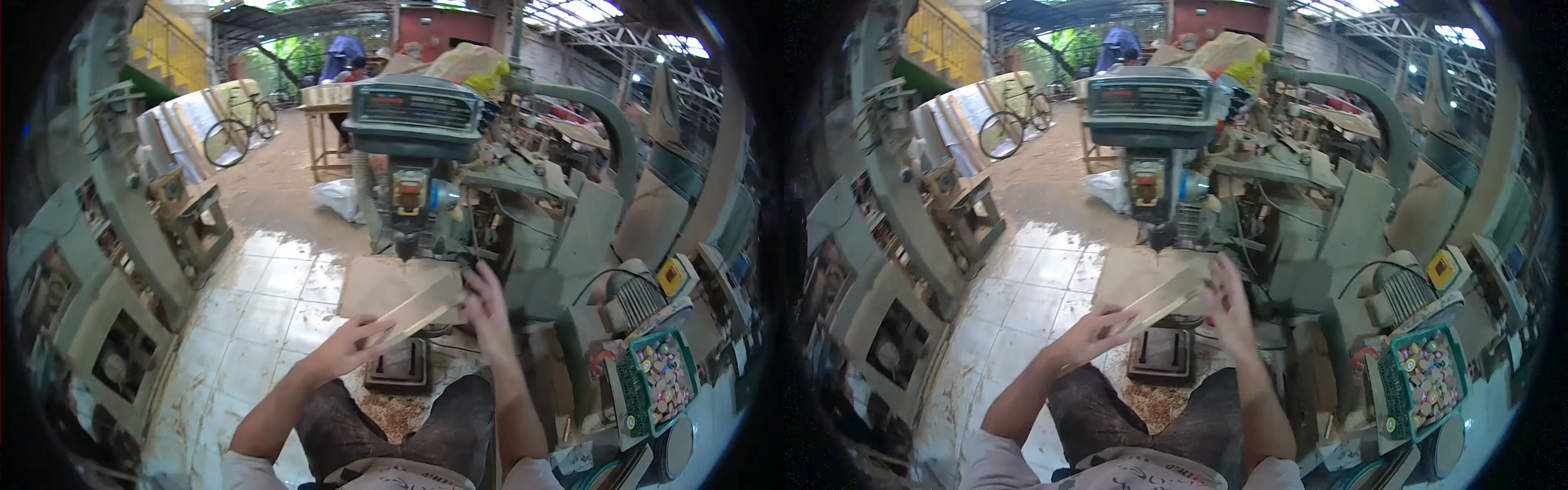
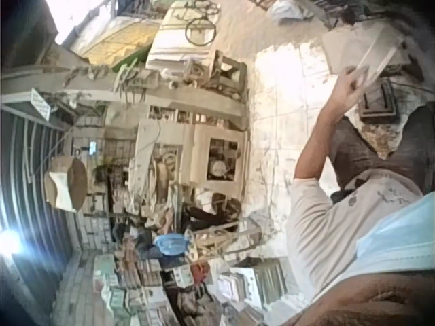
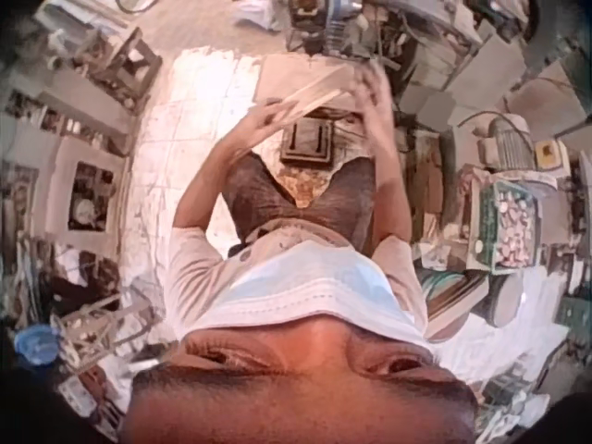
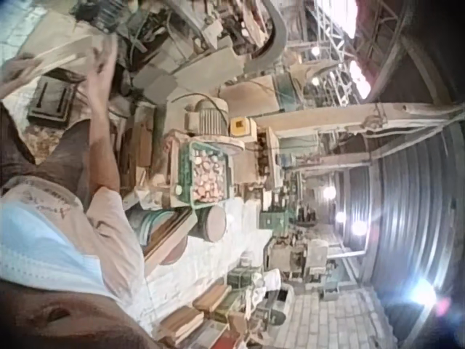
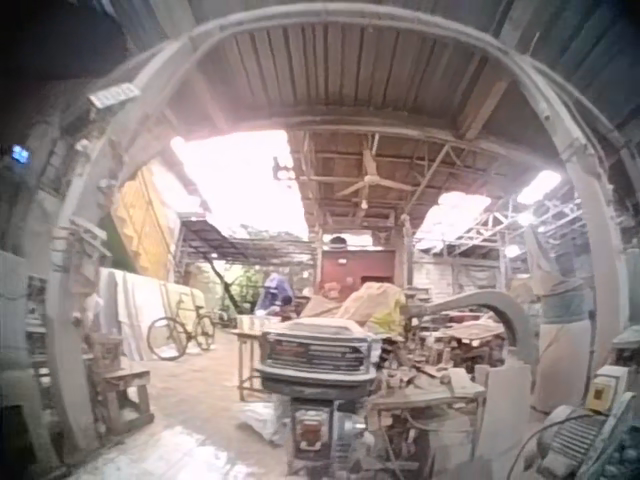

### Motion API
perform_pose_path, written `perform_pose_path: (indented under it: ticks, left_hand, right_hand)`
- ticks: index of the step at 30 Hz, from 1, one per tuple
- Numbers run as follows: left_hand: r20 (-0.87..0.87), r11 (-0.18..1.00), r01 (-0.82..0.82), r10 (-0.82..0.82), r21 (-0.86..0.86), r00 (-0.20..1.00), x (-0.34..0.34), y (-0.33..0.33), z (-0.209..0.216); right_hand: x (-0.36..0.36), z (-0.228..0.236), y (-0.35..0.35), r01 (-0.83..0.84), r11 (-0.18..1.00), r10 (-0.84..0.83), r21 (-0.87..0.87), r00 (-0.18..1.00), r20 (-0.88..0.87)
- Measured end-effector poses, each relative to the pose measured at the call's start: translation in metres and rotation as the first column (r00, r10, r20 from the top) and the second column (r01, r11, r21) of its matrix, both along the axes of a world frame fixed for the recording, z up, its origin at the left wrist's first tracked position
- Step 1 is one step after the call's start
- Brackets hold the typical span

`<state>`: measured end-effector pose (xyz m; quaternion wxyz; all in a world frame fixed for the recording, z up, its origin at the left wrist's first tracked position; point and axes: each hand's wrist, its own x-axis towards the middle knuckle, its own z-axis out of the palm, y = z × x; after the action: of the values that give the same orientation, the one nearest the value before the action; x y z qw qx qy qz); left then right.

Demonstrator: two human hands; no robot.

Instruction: The person operates a drill press to drill holes into rectangular wooden planks. They pick up a plank, position it under the drill bit, lower the handle to drill, and then remove the plank. This process is repeated for multiple planks, which are placed into a green basket after drilling.

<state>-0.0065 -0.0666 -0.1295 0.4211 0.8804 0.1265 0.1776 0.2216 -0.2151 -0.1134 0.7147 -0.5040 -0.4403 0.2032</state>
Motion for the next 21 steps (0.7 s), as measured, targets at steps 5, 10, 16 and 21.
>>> perform_pose_path:
  ticks: [5,10,16,21]
  left_hand:
    - [0.318,0.997,0.065,-0.051,-0.034,0.947,0.009,-0.046,0.027]
    - [0.459,0.942,0.16,-0.006,-0.296,0.889,0.013,-0.081,0.012]
    - [0.461,0.891,0.233,-0.031,-0.39,0.887,-0.013,-0.09,-0.011]
    - [0.379,0.902,0.194,-0.037,-0.386,0.925,-0.038,-0.077,-0.006]
  right_hand:
    - [-0.008,0.078,-0.01,0.044,0.982,-0.055,0.183,0.997,0.054]
    - [-0.024,0.104,-0.024,-0.061,0.994,0.054,0.095,0.996,0.07]
    - [-0.044,0.091,-0.015,-0.187,0.982,0.183,0.036,0.978,0.094]
    - [-0.073,0.092,-0.002,-0.246,0.968,0.24,0.047,0.965,0.109]
